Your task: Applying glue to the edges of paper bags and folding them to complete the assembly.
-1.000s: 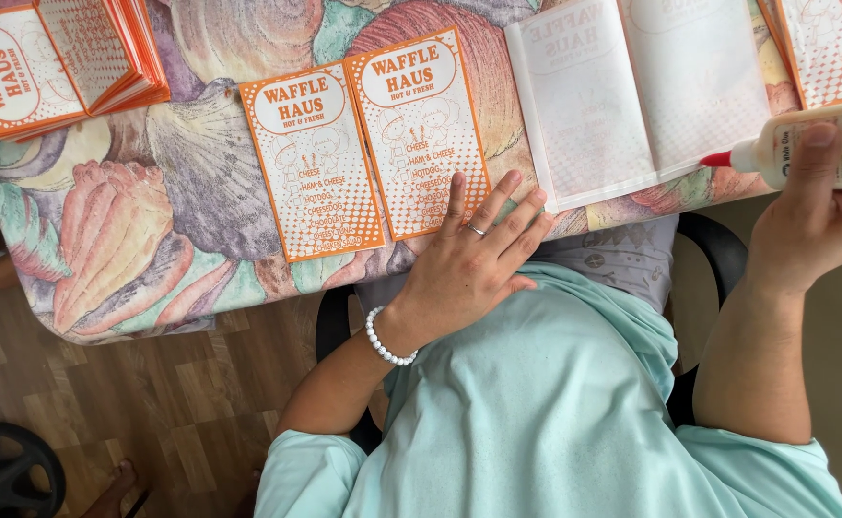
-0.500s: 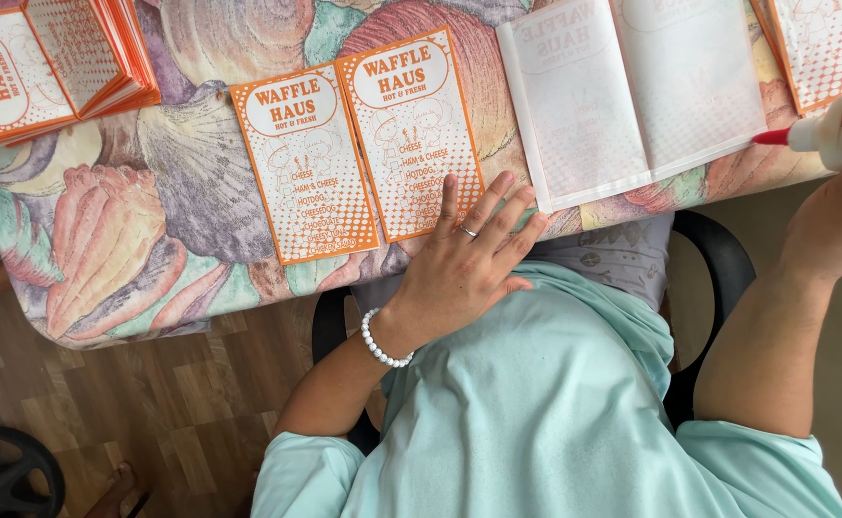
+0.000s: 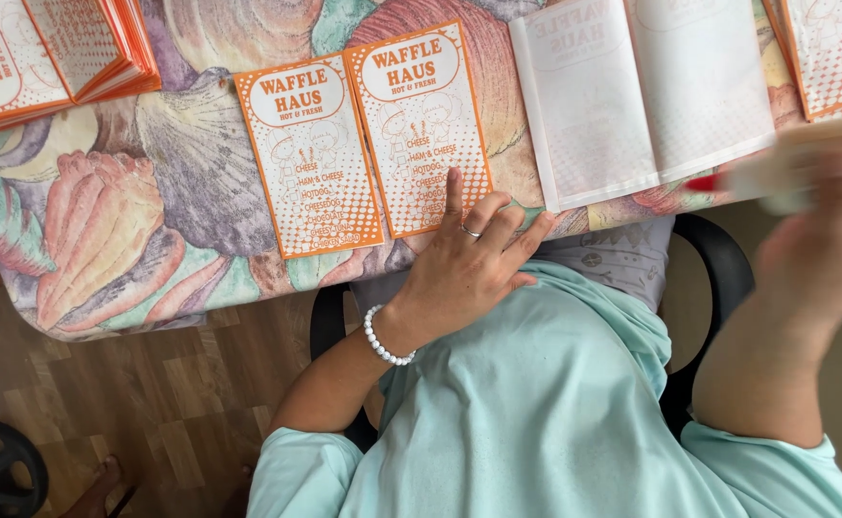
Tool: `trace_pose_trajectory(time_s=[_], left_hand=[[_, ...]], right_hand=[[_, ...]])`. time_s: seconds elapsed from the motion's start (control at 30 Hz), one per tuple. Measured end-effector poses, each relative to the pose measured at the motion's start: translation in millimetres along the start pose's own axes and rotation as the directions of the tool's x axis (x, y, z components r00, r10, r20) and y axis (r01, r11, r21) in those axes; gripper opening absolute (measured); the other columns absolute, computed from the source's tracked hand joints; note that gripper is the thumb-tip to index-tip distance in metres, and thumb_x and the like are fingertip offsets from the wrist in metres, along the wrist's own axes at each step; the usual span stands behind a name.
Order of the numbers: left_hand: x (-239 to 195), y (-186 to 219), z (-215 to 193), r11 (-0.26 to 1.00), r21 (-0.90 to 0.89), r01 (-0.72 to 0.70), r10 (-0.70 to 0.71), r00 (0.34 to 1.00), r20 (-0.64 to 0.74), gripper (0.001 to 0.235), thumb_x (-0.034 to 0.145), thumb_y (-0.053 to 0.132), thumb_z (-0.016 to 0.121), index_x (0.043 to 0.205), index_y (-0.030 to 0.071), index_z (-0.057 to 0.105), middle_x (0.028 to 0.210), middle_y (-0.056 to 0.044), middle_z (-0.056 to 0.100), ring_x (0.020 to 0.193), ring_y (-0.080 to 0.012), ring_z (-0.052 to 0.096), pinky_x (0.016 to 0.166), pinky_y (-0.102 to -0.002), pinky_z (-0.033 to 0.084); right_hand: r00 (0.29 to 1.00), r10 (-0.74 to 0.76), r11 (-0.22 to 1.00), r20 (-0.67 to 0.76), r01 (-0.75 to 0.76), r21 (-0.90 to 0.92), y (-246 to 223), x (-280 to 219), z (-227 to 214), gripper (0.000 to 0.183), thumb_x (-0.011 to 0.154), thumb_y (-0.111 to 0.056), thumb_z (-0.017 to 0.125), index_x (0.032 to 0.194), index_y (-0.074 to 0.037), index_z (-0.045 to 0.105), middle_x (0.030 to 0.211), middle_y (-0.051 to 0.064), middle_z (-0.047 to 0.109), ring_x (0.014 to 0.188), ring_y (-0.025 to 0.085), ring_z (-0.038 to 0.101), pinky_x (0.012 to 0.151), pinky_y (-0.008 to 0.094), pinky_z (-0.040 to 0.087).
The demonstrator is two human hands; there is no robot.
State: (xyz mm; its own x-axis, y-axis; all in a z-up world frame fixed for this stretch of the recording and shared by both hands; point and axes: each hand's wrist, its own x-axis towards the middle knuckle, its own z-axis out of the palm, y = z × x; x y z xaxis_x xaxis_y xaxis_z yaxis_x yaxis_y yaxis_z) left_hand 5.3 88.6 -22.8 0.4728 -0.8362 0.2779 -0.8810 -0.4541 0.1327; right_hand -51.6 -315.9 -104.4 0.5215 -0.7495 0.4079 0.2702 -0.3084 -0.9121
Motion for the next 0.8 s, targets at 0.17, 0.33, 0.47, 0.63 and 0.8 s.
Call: trace_pose_trajectory(time_s=[0.17, 0.33, 0.47, 0.63, 0.8], left_hand=[[2.3, -0.9, -0.9, 1.000, -0.014, 0.014, -0.015, 0.999, -0.030, 0.084, 0.077, 0.057, 0.087, 0.144, 0.015, 0.059, 0.122, -0.010, 0.051, 0.126, -0.0308, 0.048, 0.121, -0.075, 0.021], [-0.1, -0.2, 2.0, 1.000, -0.024, 0.018, -0.020, 0.998, -0.065, 0.082, 0.082, 0.053, 0.089, 0.146, 0.015, 0.056, 0.120, -0.009, 0.053, 0.126, -0.0302, 0.051, 0.120, -0.075, 0.027], [-1.0, -1.5, 2.9, 1.000, -0.024, 0.019, -0.020, 0.998, -0.057, 0.080, 0.084, 0.052, 0.087, 0.147, 0.015, 0.056, 0.121, -0.007, 0.053, 0.127, -0.0298, 0.050, 0.121, -0.074, 0.026], [-0.6, -1.0, 3.6, 0.999, -0.022, 0.027, -0.028, 0.999, -0.045, 0.074, 0.087, 0.050, 0.082, 0.147, 0.014, 0.055, 0.121, -0.005, 0.056, 0.127, -0.0284, 0.049, 0.121, -0.074, 0.026], [-0.6, -1.5, 2.2, 0.999, -0.025, 0.024, -0.025, 0.999, -0.041, 0.070, 0.089, 0.049, 0.079, 0.145, 0.013, 0.055, 0.119, -0.006, 0.057, 0.126, -0.0277, 0.050, 0.121, -0.073, 0.027]], right_hand=[[0.910, 0.002, 0.958, 0.414, 0.117, -0.262, -133.9, -79.1, 100.4, 0.036, 0.106, -0.008, 0.094, 0.097, 0.007, 0.063, 0.094, 0.010, 0.060, 0.091, 0.019, 0.057, 0.079, 0.037, 0.051], [0.840, 0.027, 0.964, 0.541, 0.122, -0.237, -135.2, -87.5, 120.5, 0.026, 0.110, -0.003, 0.085, 0.097, 0.009, 0.065, 0.094, 0.014, 0.067, 0.089, 0.022, 0.062, 0.078, 0.037, 0.053], [0.828, -0.006, 0.949, 0.560, 0.182, -0.258, -134.6, -87.4, 122.1, 0.026, 0.111, -0.005, 0.084, 0.099, 0.012, 0.068, 0.096, 0.018, 0.069, 0.090, 0.025, 0.065, 0.078, 0.039, 0.053], [0.837, -0.028, 0.929, 0.547, 0.225, -0.295, -129.9, -87.7, 122.3, 0.032, 0.113, -0.003, 0.087, 0.094, 0.012, 0.065, 0.090, 0.017, 0.067, 0.085, 0.024, 0.062, 0.073, 0.038, 0.050], [0.837, -0.041, 0.947, 0.546, 0.207, -0.245, -132.4, -85.1, 131.3, 0.027, 0.114, -0.001, 0.084, 0.099, 0.015, 0.068, 0.096, 0.019, 0.069, 0.090, 0.027, 0.064, 0.078, 0.040, 0.053]])
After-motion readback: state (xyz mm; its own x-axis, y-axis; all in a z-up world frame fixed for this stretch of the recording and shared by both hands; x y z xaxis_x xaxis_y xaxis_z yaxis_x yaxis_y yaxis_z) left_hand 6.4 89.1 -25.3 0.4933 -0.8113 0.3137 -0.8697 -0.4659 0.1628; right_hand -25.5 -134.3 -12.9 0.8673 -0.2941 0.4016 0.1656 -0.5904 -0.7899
